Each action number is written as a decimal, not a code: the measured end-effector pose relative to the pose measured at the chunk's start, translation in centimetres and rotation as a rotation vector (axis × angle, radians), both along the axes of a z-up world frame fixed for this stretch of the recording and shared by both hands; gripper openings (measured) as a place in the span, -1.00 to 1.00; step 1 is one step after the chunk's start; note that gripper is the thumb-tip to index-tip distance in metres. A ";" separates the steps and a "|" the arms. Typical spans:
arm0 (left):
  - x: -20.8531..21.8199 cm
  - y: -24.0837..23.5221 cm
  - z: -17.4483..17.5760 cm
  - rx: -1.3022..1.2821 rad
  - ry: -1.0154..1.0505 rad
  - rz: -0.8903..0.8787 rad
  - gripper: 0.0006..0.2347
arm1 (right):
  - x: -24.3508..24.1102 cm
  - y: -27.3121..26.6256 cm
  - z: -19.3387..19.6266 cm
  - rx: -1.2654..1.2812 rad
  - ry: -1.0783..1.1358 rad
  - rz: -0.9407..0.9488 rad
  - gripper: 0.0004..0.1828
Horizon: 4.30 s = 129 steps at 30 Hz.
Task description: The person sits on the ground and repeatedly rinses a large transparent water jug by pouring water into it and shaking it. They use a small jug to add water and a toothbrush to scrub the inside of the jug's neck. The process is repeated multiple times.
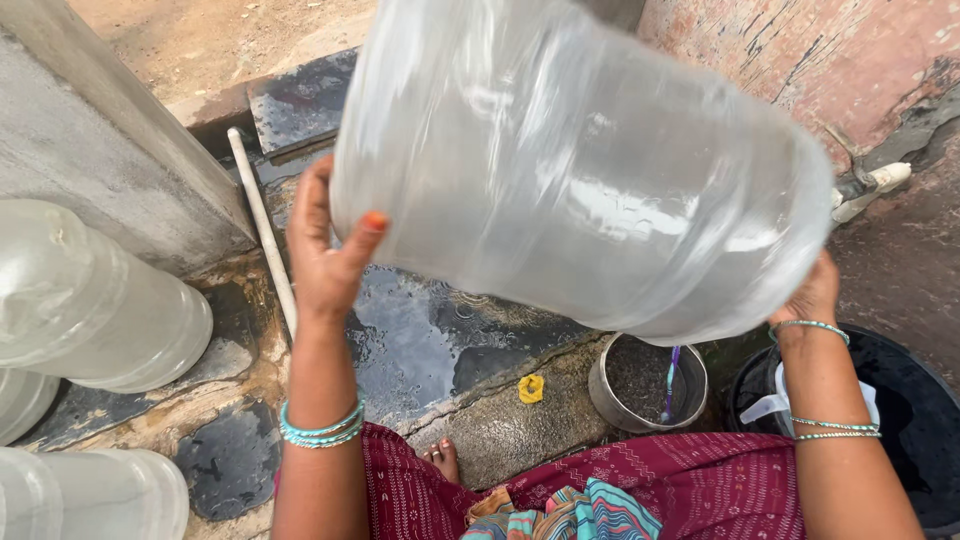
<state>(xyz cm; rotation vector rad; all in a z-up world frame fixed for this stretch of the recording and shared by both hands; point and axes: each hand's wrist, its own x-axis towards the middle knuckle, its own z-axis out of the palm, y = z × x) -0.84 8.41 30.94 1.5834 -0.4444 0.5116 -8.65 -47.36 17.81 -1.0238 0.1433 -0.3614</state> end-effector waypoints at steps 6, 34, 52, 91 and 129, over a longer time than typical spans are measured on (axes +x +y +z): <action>3.1 -1.2 -6.5 0.366 0.530 0.324 -0.25 | -0.2 -3.3 -11.4 -0.385 0.788 0.164 -0.16; 2.9 -2.1 -8.1 0.483 0.514 0.389 -0.19 | -1.8 -5.1 -12.9 -0.467 0.860 0.131 -0.23; -4.0 2.1 3.8 -0.091 -0.282 0.043 -0.39 | -3.8 -1.4 3.0 -0.112 -0.309 0.021 -0.42; 3.4 -2.8 -10.6 0.118 0.689 0.155 -0.21 | -0.7 -5.2 -9.7 -0.437 0.605 0.100 -0.17; 3.2 1.2 -10.0 0.247 0.639 0.196 -0.18 | 1.1 -1.6 -7.5 -0.319 0.625 -0.002 -0.42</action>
